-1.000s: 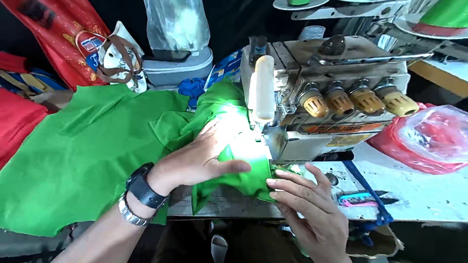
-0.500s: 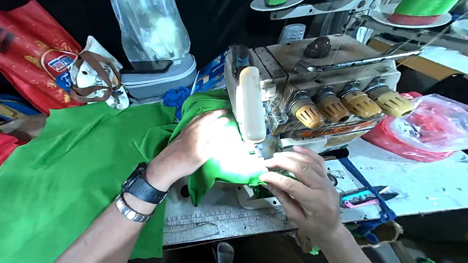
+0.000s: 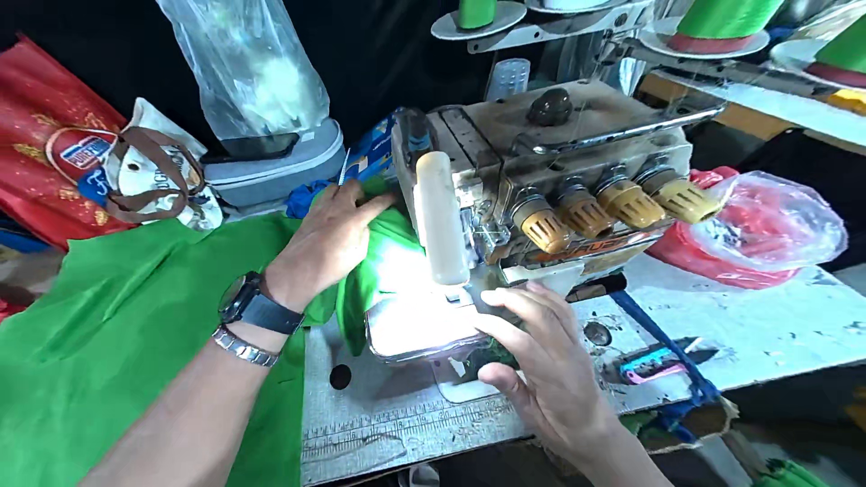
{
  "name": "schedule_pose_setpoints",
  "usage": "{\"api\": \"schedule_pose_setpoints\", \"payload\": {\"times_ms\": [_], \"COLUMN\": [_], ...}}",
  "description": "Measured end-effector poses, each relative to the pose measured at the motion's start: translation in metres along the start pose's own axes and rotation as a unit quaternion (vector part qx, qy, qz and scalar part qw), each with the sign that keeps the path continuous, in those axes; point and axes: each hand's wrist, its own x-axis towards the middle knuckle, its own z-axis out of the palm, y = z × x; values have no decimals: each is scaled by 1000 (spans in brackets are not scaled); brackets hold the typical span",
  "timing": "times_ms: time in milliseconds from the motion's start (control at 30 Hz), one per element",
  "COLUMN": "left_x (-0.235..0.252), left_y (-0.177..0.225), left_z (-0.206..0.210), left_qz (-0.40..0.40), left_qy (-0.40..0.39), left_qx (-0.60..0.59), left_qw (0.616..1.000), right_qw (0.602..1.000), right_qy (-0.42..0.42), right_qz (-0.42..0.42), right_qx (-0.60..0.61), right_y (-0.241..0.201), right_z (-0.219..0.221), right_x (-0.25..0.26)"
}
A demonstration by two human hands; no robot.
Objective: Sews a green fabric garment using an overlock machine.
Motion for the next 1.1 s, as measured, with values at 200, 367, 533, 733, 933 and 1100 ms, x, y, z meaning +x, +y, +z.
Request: {"api": "schedule_pose_setpoints", "payload": {"times_ms": [200,367,533,733,933,1100], "left_x": [-59,-103,-165,-154,-126,-165], "left_y": [-25,75,99,143,139,79], "left_z": [-28,-100,-91,-52,-26,-29], "left_qz": [-46,-127,98,82,5,-167], "left_qy": [9,0,0,-104,63,98], "left_qx": [51,-46,-248,-254,-149,-260], "left_qw": [998,991,964,958,987,946], "right_qw": [995,990,970,974,993,948], "right_qy": [16,-20,-37,-84,-70,-59], "right_qz": [-20,-57,-110,-106,-43,-67], "right_qx": [97,124,215,181,89,305], "right_y": [-41,-67,-70,0,17,-84], "right_z": [2,25,29,-16,-51,-112], "right_x": [1,40,39,-3,26,44]}}
